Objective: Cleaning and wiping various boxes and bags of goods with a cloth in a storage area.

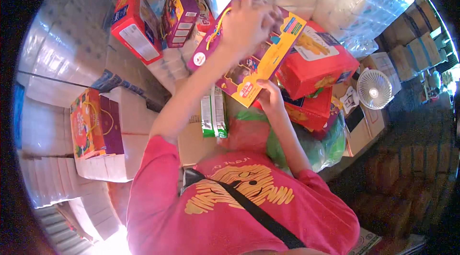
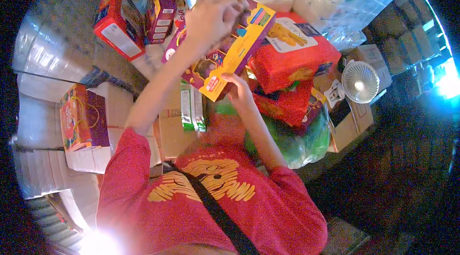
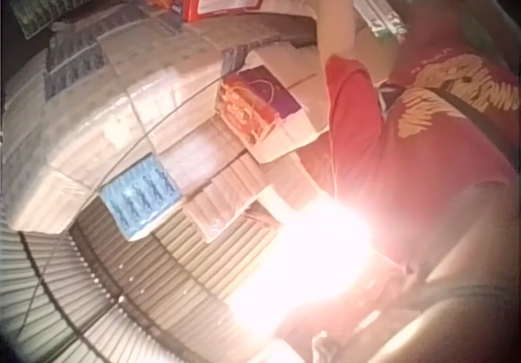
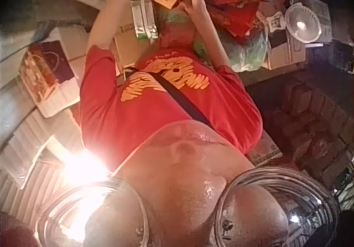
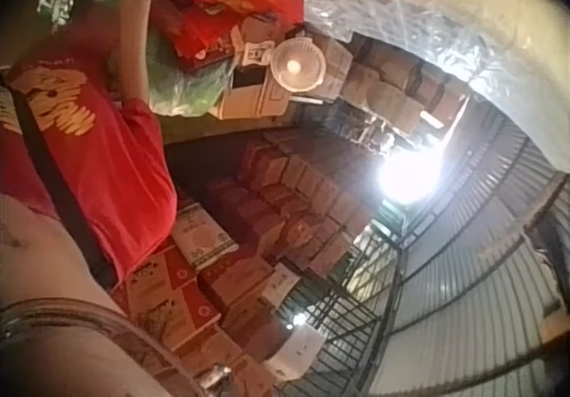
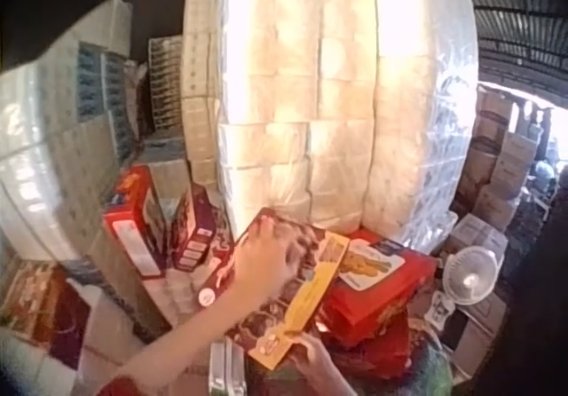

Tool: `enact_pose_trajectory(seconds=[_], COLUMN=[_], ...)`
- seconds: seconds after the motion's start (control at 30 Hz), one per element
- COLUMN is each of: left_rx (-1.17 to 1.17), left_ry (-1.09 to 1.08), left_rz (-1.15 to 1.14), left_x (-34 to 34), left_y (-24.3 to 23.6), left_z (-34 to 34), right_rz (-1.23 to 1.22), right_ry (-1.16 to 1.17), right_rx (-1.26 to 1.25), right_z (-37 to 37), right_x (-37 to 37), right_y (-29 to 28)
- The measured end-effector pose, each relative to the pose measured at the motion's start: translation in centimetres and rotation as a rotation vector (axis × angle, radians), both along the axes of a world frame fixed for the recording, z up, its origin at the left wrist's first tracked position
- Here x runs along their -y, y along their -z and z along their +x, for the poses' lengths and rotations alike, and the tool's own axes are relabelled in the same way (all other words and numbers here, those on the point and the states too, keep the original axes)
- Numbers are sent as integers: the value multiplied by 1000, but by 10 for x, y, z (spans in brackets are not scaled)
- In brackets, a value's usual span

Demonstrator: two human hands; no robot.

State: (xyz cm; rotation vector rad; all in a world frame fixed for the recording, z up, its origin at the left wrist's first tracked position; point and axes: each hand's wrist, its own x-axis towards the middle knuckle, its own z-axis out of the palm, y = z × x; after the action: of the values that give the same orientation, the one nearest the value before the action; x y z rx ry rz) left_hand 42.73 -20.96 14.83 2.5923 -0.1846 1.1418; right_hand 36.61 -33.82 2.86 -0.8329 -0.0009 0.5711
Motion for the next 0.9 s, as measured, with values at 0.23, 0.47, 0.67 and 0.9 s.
enact_pose_trajectory(seconds=[0.23,0.47,0.67,0.9], left_rx=[-57,-71,-79,60], left_ry=[63,47,66,-321], left_rz=[22,22,32,-24], left_x=[13,15,27,-18], left_y=[4,2,5,6], left_z=[-6,-1,-7,35], right_rz=[8,5,-117,26], right_ry=[-50,7,32,-37], right_rx=[-22,12,298,77], right_z=[8,9,5,3], right_x=[6,3,7,8], right_y=[19,17,35,19])
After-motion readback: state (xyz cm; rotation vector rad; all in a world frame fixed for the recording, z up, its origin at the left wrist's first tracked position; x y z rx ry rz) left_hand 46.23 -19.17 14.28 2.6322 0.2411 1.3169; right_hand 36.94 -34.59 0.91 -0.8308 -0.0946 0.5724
